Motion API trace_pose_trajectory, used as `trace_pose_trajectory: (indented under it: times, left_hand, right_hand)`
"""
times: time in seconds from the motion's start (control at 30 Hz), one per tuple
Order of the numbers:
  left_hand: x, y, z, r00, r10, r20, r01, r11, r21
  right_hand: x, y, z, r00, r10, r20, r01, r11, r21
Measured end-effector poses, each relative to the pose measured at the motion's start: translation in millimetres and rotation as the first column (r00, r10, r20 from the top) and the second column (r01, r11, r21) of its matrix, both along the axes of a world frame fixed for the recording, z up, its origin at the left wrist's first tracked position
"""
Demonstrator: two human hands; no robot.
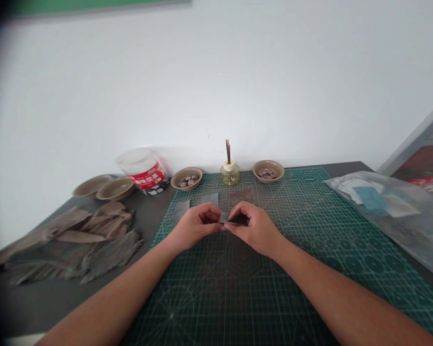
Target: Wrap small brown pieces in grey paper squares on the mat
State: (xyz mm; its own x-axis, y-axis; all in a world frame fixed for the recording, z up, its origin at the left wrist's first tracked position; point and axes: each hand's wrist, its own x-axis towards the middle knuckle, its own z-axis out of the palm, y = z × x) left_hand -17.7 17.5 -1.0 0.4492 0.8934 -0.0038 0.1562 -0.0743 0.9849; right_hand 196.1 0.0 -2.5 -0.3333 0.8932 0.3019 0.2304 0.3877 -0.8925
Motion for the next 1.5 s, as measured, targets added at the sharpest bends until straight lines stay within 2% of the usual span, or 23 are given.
trace_pose_trajectory:
  times: [0.27, 0.47, 0.67, 0.83, 1.0, 1.27, 1.43, 1.5]
  left_hand:
    - [-0.4, 0.3, -1.1, 1.0, -0.023, 0.005, 0.023, 1.0, 0.017]
    - [0.5, -1.7, -0.2, 0.999, -0.035, 0.025, 0.035, 0.999, 0.019]
    - [1.3, -2.6, 0.9, 0.998, -0.057, 0.006, 0.057, 0.998, 0.016]
    - [0.2, -2.6, -1.8, 0.998, -0.05, -0.047, 0.052, 0.998, 0.043]
    - [-0.1, -3.4, -2.9, 0.996, -0.024, -0.087, 0.032, 0.996, 0.086]
    - [-0.3, -4.7, 4.1, 0.995, -0.039, -0.089, 0.051, 0.99, 0.131]
    - [0.1, -5.0, 4.8, 0.995, -0.044, -0.086, 0.056, 0.99, 0.133]
    - [0.4, -5.0, 3.9, 0.995, -0.037, -0.088, 0.049, 0.99, 0.133]
  right_hand:
    - [5.9, 3.0, 1.6, 0.999, -0.028, 0.025, 0.025, 0.993, 0.113]
    - [2.8, 2.7, -2.5, 0.999, -0.025, -0.024, 0.026, 1.0, 0.015]
    - [2.3, 1.8, 2.5, 0.994, -0.022, 0.111, 0.007, 0.991, 0.133]
    - [-0.5, 0.9, 2.3, 0.991, -0.049, 0.125, 0.031, 0.99, 0.14]
    - [1.1, 1.3, 1.5, 0.992, -0.012, 0.127, -0.007, 0.989, 0.145]
    - [2.8, 0.6, 4.4, 0.992, 0.054, 0.11, -0.068, 0.99, 0.126]
    - [1.7, 0.5, 2.6, 0.993, -0.015, 0.115, -0.003, 0.988, 0.155]
    - [2.0, 0.4, 2.3, 0.992, -0.004, 0.13, -0.016, 0.988, 0.151]
